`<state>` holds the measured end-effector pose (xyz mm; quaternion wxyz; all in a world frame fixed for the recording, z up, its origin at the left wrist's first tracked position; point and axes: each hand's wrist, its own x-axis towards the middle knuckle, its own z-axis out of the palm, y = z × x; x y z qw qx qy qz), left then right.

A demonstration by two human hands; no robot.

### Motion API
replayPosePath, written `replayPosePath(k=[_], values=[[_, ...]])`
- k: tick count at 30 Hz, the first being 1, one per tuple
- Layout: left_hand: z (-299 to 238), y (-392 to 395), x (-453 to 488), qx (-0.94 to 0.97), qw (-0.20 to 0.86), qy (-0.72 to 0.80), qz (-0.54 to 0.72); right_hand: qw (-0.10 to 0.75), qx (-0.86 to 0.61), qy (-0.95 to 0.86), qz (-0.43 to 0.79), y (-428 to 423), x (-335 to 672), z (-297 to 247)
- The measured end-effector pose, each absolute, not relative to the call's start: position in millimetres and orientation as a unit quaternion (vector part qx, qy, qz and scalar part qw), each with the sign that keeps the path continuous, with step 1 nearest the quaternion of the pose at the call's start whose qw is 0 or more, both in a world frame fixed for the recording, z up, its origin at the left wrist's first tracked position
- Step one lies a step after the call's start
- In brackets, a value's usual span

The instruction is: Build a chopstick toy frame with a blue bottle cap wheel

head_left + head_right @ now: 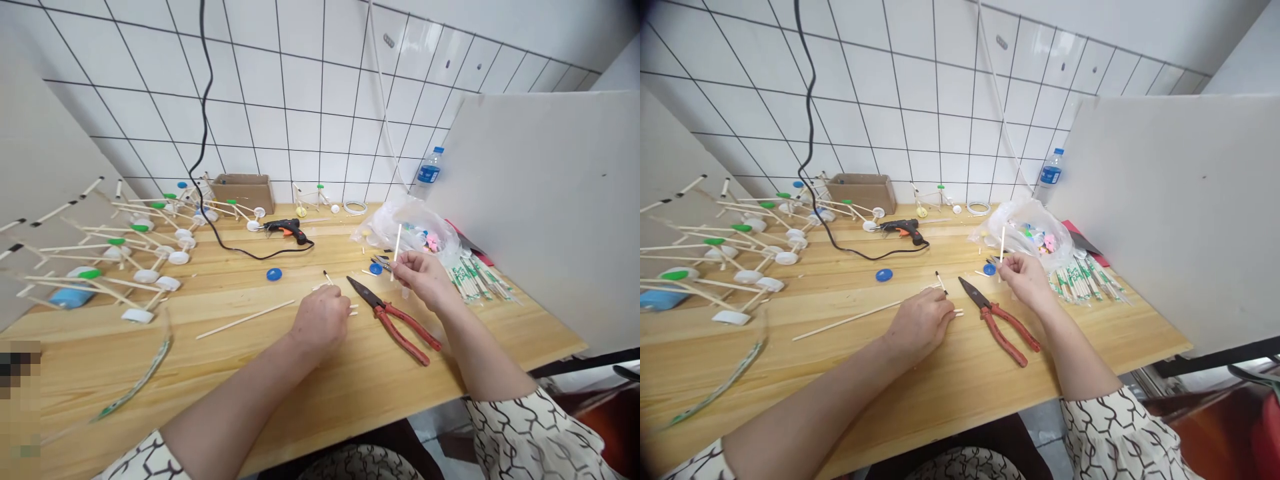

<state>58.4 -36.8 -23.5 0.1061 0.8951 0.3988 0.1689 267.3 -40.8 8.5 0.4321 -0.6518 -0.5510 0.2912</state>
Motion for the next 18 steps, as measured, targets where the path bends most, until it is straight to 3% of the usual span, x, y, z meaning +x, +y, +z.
replayPosePath(k=[7,13,18], values=[[-17.2,-20.2,53.0,0.627,0.500,0.415,0.430,0.533,-0.501,-0.526,0.434,-71.8,221.9,38.0],[-0.3,-15.7,49.7,0.444,0.615,0.397,0.516,0.552,-0.495,-0.493,0.455,-67.4,206.3,9.1],[-1.3,-23.0,55.7,0.433,0.683,0.386,0.444,0.537,-0.479,-0.505,0.477,-65.1,205.3,-2.7]])
